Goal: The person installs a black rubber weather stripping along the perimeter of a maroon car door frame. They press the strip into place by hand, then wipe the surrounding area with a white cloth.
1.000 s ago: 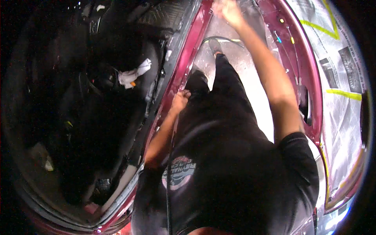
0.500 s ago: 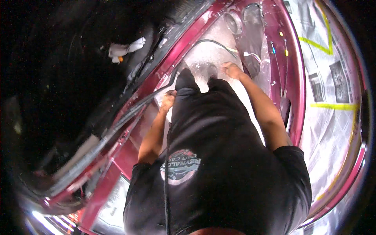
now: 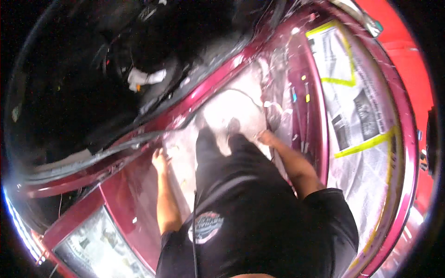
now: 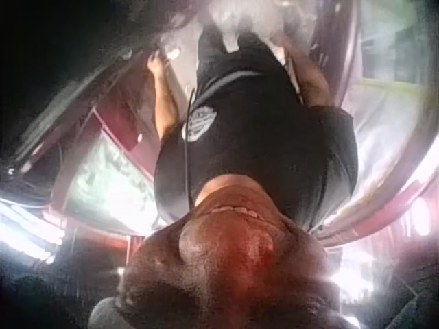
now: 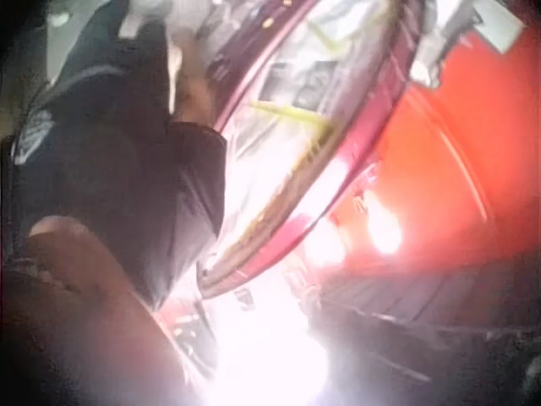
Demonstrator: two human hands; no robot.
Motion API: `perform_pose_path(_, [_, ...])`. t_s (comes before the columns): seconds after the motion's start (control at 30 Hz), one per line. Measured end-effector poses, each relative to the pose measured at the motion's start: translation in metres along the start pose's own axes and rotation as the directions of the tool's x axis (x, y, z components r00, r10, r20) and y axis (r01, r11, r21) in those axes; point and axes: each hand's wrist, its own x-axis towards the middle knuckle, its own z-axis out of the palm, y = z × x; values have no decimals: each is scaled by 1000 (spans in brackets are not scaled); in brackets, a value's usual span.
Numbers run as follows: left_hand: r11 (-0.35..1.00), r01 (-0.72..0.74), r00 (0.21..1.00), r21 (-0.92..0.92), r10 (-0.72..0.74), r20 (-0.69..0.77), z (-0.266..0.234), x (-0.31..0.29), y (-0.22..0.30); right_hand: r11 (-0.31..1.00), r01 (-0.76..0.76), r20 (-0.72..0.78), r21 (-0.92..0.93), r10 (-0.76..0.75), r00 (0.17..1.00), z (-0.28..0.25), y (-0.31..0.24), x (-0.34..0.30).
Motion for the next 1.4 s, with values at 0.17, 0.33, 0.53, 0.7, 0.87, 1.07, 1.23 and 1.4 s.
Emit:
perform_pose_path(0.17, [978, -24, 995, -205, 43, 91, -7, 24, 53, 840, -14, -376, 542, 257, 891, -70, -15, 1])
perform_pose_path(0.33, [945, -52, 989, -324, 94, 115, 28, 45, 66, 724, -27, -381, 690, 394, 837, -105, -49, -12])
perform_pose_path(0.53, [934, -183, 968, -308, 226, 109, 31, 53, 33, 849, -106, -334, 517, 315, 888, -74, -87, -36])
perform_pose_path(0.7, [970, -217, 944, -106, 236, 231, 13, 3, 39, 938, -159, -303, 308, 255, 918, -53, -109, -30])
perform_pose_path(0.87, [881, -283, 866, -379, 404, 294, -9, -6, 86, 944, -73, -388, 320, 202, 899, -28, -90, 10])
perform_pose_path(1.07, [845, -424, 848, -327, 497, 185, -44, -23, 135, 926, -2, -482, 378, 198, 854, -93, -163, 20])
perform_pose_path(1.23, [827, -475, 846, -302, 524, 104, -53, -11, 118, 893, 10, -442, 451, 213, 871, -91, -192, 19])
perform_pose_path(1.4, [805, -465, 835, -368, 537, 120, -33, -29, 117, 898, -25, -492, 439, 263, 830, -38, -129, 21])
